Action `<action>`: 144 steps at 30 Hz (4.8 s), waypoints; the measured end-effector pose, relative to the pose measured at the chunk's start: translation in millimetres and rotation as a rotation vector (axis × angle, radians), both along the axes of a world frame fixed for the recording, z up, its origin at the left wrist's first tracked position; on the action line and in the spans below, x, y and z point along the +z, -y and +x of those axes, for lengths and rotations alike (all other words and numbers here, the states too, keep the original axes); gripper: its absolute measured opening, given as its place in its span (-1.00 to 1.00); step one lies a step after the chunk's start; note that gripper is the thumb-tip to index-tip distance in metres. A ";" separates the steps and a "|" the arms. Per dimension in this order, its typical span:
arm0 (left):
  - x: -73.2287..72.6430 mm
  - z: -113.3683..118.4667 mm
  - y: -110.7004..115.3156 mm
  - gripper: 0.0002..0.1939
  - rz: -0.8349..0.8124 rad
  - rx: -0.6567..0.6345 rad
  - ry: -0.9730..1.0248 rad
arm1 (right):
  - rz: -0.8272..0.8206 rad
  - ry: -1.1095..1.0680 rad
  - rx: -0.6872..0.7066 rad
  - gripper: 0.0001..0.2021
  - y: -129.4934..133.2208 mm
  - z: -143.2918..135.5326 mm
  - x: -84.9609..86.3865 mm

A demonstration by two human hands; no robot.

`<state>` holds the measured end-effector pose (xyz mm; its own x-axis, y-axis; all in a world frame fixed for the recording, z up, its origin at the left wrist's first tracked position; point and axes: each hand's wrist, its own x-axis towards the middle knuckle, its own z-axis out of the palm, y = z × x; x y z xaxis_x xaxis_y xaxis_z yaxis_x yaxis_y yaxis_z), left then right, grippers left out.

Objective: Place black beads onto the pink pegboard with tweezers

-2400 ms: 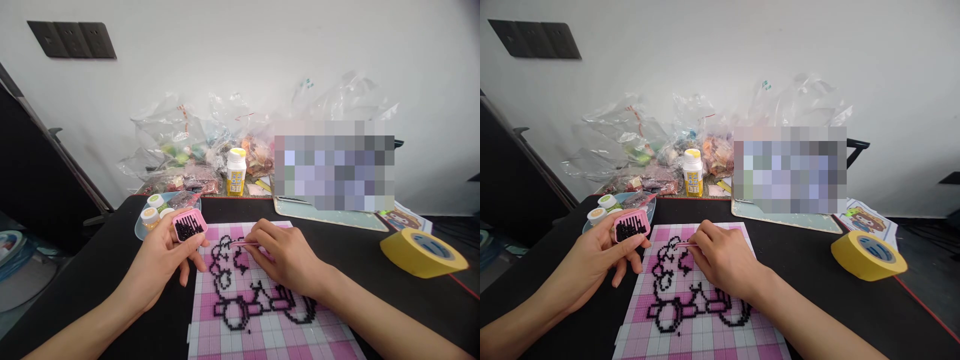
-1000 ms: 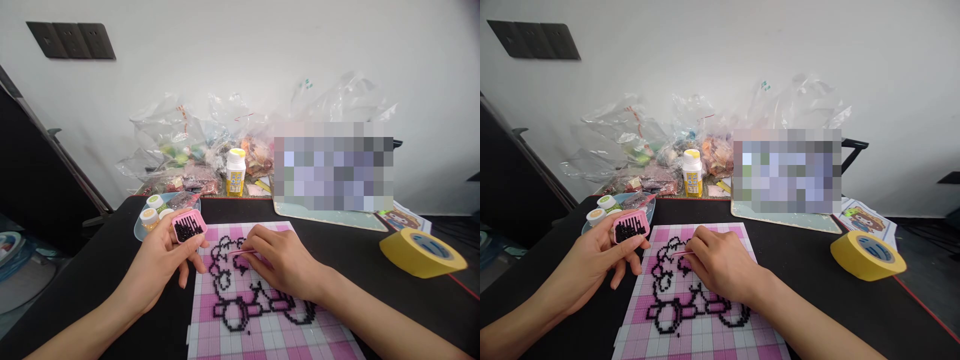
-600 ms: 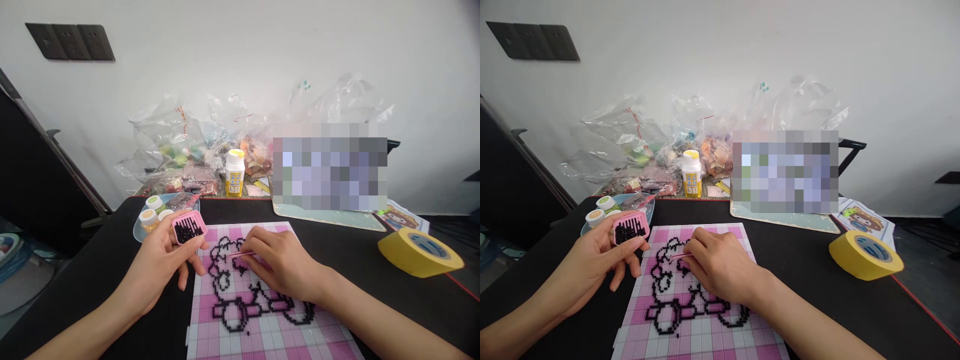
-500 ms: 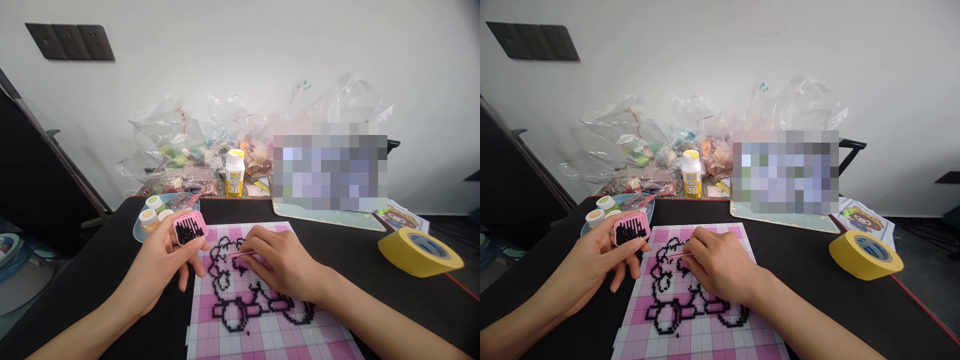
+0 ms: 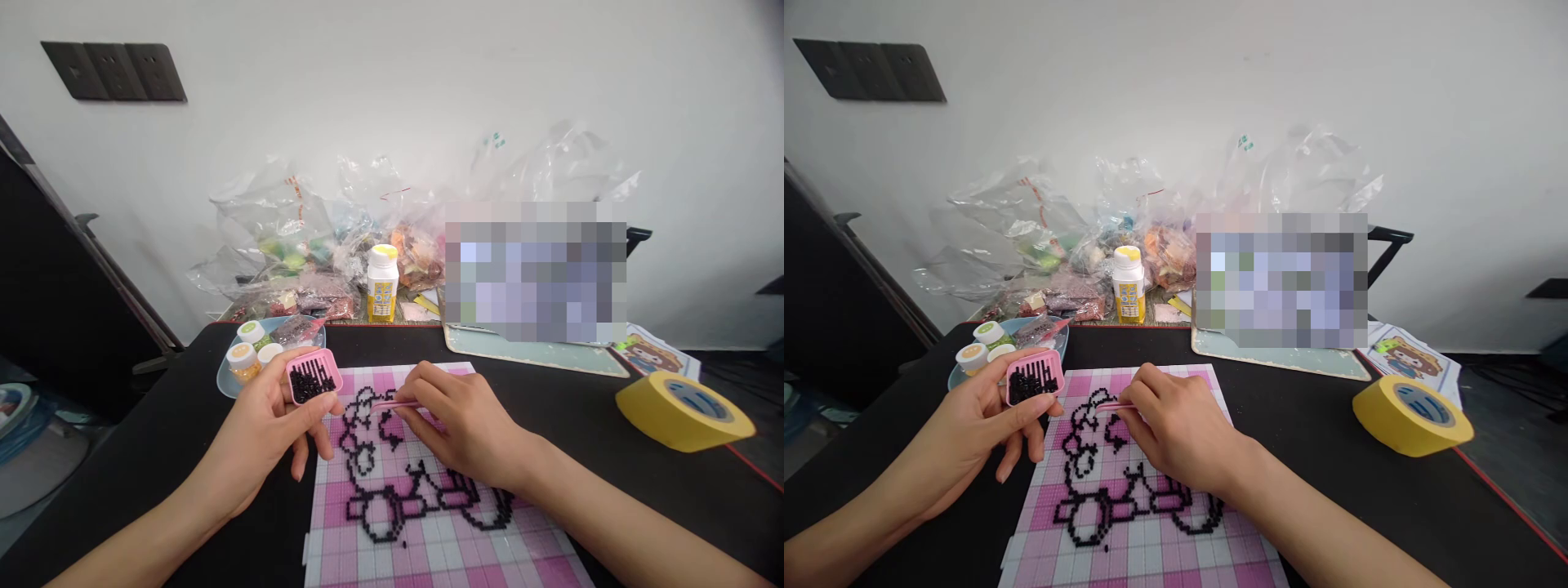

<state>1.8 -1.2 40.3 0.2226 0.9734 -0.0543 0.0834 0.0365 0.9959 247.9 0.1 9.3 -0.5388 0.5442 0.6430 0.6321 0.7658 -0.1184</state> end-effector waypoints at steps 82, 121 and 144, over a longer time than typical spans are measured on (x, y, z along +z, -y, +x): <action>-2.0 -4.3 -4.5 -0.39 0.009 -0.082 -0.091 | -0.065 0.036 -0.001 -0.78 -1.5 0.6 -2.7; -2.2 -2.6 -7.0 -0.36 -0.004 -0.138 -0.006 | -0.153 -0.034 0.072 -0.82 -3.4 7.4 2.8; -2.0 -1.9 -5.5 -0.37 -0.021 -0.118 -0.037 | -0.076 -0.018 -0.021 -0.79 -3.5 6.4 1.3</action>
<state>-0.1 4.3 38.3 0.3333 0.9390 -0.0847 0.1246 0.0452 0.9912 254.3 3.7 10.5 -0.5155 0.6032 0.6086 0.6456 0.7404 -0.1870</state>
